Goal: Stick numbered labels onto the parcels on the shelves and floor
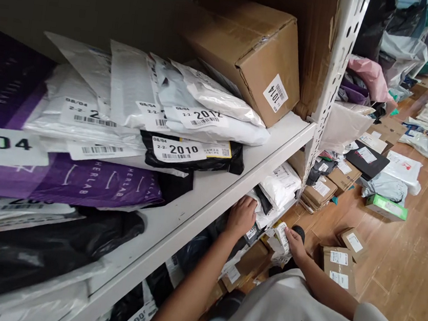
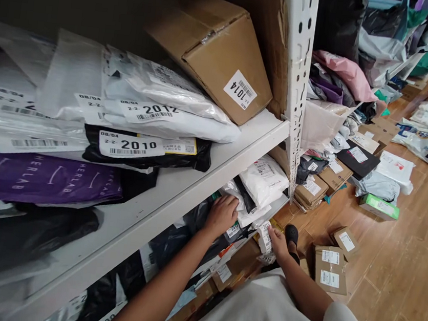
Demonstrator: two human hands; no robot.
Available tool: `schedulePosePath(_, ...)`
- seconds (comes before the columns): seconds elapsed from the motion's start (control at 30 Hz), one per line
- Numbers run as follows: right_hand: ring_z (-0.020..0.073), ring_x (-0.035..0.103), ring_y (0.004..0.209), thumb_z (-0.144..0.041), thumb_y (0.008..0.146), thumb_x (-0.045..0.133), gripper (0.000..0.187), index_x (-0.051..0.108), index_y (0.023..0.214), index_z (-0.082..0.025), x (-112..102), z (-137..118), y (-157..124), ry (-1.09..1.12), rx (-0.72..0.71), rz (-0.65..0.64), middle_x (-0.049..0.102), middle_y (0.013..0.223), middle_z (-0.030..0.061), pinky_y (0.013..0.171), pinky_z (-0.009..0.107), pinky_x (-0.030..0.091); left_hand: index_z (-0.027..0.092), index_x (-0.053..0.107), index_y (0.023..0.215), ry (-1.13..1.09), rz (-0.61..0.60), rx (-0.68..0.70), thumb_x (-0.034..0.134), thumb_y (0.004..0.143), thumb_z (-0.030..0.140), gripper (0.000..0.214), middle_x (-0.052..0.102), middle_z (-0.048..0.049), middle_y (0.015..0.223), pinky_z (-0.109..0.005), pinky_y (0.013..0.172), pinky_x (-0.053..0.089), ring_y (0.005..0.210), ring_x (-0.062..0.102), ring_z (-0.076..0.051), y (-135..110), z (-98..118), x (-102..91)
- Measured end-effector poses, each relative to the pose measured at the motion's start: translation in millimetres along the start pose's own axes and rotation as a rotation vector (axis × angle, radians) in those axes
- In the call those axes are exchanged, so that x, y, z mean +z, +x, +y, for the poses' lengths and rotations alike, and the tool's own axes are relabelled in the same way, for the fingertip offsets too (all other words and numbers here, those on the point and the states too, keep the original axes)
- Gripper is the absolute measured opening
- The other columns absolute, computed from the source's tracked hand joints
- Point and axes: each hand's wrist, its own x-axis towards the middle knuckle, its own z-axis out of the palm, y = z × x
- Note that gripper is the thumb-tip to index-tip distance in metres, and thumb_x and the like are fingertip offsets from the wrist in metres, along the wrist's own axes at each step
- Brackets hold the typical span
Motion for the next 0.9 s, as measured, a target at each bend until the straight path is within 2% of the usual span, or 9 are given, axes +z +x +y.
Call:
schedulePosePath(0.1, 0.0108, 0.038, 0.051, -0.077, 0.066, 0.061, 0.059, 0.051, 0.060, -0.020, 0.6, -12.0, 9.4, -0.008, -0.078, 0.015, 0.046, 0.052, -0.0036, 0.048, 0.024, 0.030, 0.019, 0.059, 0.117, -0.070, -0.077, 0.117, 0.048, 0.083, 0.013, 0.036, 0.064, -0.0091, 0.121, -0.032, 0.101, 0.043, 0.115, 0.058, -0.022, 5.4, -8.9, -4.2)
schedulePosePath(0.2, 0.0098, 0.032, 0.052, -0.073, 0.064, 0.066, 0.057, 0.046, 0.056, -0.020, 15.8, -23.3, 22.1, -0.026, -0.150, 0.013, 0.040, 0.052, -0.0049, 0.050, 0.024, 0.029, 0.015, 0.053, 0.126, -0.121, -0.145, 0.133, 0.061, 0.079, 0.023, 0.048, 0.069, -0.0106, 0.115, -0.031, 0.089, 0.048, 0.105, 0.064, -0.024, 8.2, -12.6, -0.1)
schedulePosePath(0.3, 0.0097, 0.029, 0.053, -0.072, 0.064, 0.064, 0.057, 0.043, 0.052, -0.021, 34.9, -29.7, 31.5, -0.044, -0.207, 0.016, 0.036, 0.052, -0.0053, 0.050, 0.025, 0.028, 0.014, 0.065, 0.103, -0.163, -0.197, 0.111, 0.055, 0.085, 0.036, 0.030, 0.075, -0.0085, 0.095, -0.028, 0.077, 0.048, 0.090, 0.068, -0.023, 7.8, -6.2, 7.4)
schedulePosePath(0.37, 0.0099, 0.029, 0.053, -0.072, 0.066, 0.063, 0.057, 0.041, 0.051, -0.021, 44.3, -31.0, 35.7, -0.054, -0.236, 0.033, 0.033, 0.051, -0.0054, 0.051, 0.025, 0.027, 0.017, 0.067, 0.080, -0.186, -0.225, 0.105, 0.042, 0.092, 0.041, 0.037, 0.075, -0.0061, 0.081, -0.027, 0.072, 0.046, 0.081, 0.068, -0.020, 7.7, 0.5, 12.0)
schedulePosePath(0.43, 0.0101, 0.029, 0.054, -0.071, 0.067, 0.061, 0.057, 0.040, 0.050, -0.021, 49.7, -30.5, 38.4, -0.062, -0.254, 0.055, 0.032, 0.051, -0.0056, 0.052, 0.025, 0.027, 0.018, 0.065, 0.069, -0.193, -0.237, 0.102, 0.042, 0.092, 0.042, 0.041, 0.073, -0.0044, 0.074, -0.026, 0.072, 0.044, 0.077, 0.067, -0.018, 8.0, 5.9, 15.6)
schedulePosePath(0.57, 0.0110, 0.031, 0.054, -0.071, 0.069, 0.058, 0.056, 0.042, 0.049, -0.021, 52.7, -27.6, 37.6, -0.070, -0.256, 0.062, 0.034, 0.050, -0.0047, 0.053, 0.026, 0.029, 0.019, 0.065, 0.075, -0.166, -0.227, 0.077, 0.065, 0.077, 0.034, 0.014, 0.074, -0.0034, 0.082, -0.031, 0.085, 0.043, 0.085, 0.066, -0.021, 6.9, 9.9, 20.7)
schedulePosePath(0.63, 0.0123, 0.036, 0.055, -0.071, 0.069, 0.058, 0.055, 0.047, 0.050, -0.021, 53.2, -26.4, 34.4, -0.063, -0.252, 0.039, 0.039, 0.052, -0.0034, 0.055, 0.026, 0.032, 0.020, 0.066, 0.078, -0.155, -0.221, 0.069, 0.069, 0.073, 0.029, 0.012, 0.074, -0.0040, 0.085, -0.033, 0.090, 0.043, 0.088, 0.066, -0.022, 5.6, 9.9, 22.0)
schedulePosePath(0.8, 0.0153, 0.047, 0.064, -0.069, 0.063, 0.068, 0.049, 0.062, 0.071, -0.021, 52.8, -23.0, 28.0, -0.011, -0.223, -0.048, 0.056, 0.065, -0.0006, 0.062, 0.027, 0.039, 0.020, 0.069, 0.081, -0.153, -0.202, 0.062, 0.069, 0.072, 0.031, 0.014, 0.076, -0.0058, 0.089, -0.031, 0.085, 0.045, 0.091, 0.067, -0.023, 6.6, 6.9, 18.8)
schedulePosePath(0.9, 0.0138, 0.045, 0.058, -0.070, 0.060, 0.070, 0.053, 0.063, 0.075, -0.020, 51.7, -20.7, 30.0, 0.015, -0.173, -0.090, 0.056, 0.062, -0.0011, 0.057, 0.027, 0.037, 0.017, 0.072, 0.083, -0.152, -0.178, 0.046, 0.056, 0.081, 0.021, 0.016, 0.077, -0.0092, 0.093, -0.029, 0.082, 0.046, 0.092, 0.068, -0.022, 9.9, 3.5, 13.9)
